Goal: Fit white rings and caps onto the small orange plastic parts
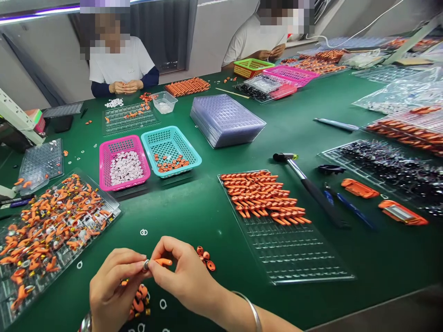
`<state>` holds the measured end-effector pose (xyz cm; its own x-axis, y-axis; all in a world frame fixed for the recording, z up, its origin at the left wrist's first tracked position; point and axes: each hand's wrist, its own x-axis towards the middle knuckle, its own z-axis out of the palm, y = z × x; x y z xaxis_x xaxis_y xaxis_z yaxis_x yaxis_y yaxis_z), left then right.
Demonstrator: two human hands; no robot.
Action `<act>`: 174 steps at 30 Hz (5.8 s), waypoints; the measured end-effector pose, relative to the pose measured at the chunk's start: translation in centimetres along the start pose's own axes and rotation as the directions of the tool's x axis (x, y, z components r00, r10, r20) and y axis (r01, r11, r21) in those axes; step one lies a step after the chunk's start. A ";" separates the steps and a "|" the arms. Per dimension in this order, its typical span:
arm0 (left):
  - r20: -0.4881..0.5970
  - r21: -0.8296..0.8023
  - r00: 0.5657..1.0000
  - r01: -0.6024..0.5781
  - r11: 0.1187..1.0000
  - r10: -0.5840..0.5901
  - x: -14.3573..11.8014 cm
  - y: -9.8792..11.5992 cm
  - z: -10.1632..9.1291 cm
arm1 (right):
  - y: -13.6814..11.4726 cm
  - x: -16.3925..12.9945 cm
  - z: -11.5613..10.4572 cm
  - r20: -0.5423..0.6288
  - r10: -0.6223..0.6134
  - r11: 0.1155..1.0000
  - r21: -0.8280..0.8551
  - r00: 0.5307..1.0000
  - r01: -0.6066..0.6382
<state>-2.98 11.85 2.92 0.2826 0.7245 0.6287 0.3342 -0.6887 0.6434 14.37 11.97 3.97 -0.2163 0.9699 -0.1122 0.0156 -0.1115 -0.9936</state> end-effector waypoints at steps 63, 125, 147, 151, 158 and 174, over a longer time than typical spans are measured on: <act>-0.019 -0.324 0.905 0.397 0.859 -0.425 -0.3 -0.1 0.4 | 2.2 1.0 0.7 0.328 0.153 0.695 0.635 0.932 -0.337; -0.016 0.280 0.994 -0.101 0.955 0.110 -0.2 1.5 -0.8 | 2.3 0.5 0.8 0.187 0.081 0.745 0.641 0.979 -0.184; 0.029 0.292 0.995 -0.098 0.951 0.094 -0.2 2.1 -0.6 | 2.4 0.4 1.1 0.159 0.140 0.738 0.641 0.977 -0.211; 0.039 0.287 0.996 -0.093 0.953 0.086 0.0 2.1 -0.8 | 2.5 0.5 1.3 0.173 0.142 0.736 0.640 0.975 -0.221; -0.002 0.276 0.994 -0.106 0.955 0.110 -0.4 1.7 -1.0 | 2.5 0.7 1.5 0.220 0.157 0.659 0.702 0.963 -0.268; 0.073 0.214 0.989 -0.145 0.966 0.132 -1.0 1.6 -1.2 | 2.7 0.6 1.2 0.232 0.128 0.672 0.695 0.964 -0.256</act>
<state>-3.81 9.98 3.91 0.3890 0.6272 0.6747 0.4741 -0.7643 0.4371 13.08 12.03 1.26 -0.4327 0.8709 -0.2331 -0.6126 -0.4737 -0.6327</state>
